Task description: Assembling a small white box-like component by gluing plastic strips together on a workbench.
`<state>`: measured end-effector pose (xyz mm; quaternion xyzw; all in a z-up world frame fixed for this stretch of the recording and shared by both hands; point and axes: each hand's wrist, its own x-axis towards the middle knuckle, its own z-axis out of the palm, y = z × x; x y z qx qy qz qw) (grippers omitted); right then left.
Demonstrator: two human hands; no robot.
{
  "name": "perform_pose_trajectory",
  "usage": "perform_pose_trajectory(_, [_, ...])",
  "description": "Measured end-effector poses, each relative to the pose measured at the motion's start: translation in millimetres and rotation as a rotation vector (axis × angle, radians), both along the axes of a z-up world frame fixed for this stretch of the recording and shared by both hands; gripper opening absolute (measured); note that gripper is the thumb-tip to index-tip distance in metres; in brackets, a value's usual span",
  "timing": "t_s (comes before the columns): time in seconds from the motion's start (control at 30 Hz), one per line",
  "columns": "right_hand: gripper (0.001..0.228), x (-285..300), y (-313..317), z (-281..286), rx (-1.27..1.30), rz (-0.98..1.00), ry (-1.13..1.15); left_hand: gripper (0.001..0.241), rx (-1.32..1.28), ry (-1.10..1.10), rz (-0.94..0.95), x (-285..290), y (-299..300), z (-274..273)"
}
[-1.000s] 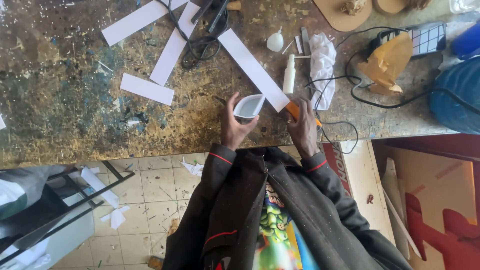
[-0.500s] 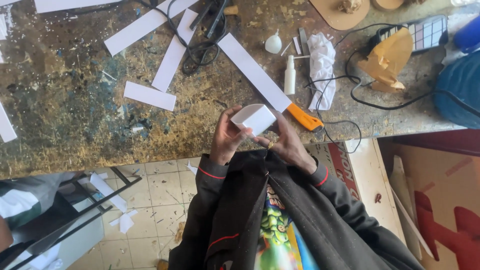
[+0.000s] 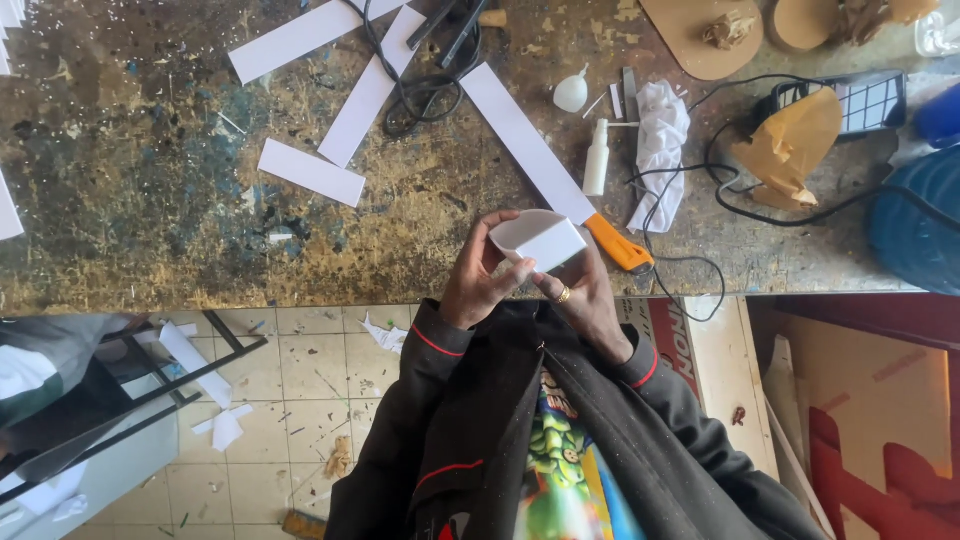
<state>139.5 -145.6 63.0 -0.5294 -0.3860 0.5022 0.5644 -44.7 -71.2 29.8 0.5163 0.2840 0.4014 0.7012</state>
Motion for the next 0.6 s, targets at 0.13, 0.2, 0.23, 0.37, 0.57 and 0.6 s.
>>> perform_pose_trajectory(0.13, [0.084,-0.7,0.8,1.9,0.015,-0.018,-0.021,0.086,0.006,-0.002,-0.019,-0.9,2.9,4.5])
perform_pose_trajectory(0.2, [0.08,-7.3,-2.0,2.3,0.034,-0.044,0.007,0.088,0.016,0.006,-0.031,-4.6,3.1,1.0])
perform_pose_trajectory(0.23, [0.08,-7.4,-1.5,5.2,0.031,-0.042,0.008,0.088,0.013,0.007,-0.029,-4.6,3.5,0.4])
perform_pose_trajectory(0.37, [0.081,-4.7,-3.3,-5.9,-0.016,-0.032,0.025,0.084,-0.015,0.01,-0.019,-3.7,1.7,1.3])
perform_pose_trajectory(0.57, [0.09,-15.9,-4.6,-19.3,-0.155,-0.082,0.287,0.09,-0.138,0.031,0.07,1.6,6.5,-2.1])
perform_pose_trajectory(0.6, [0.088,-20.9,-3.5,-16.6,-0.148,-0.111,0.451,0.095,-0.199,0.04,0.115,3.0,6.1,-1.3])
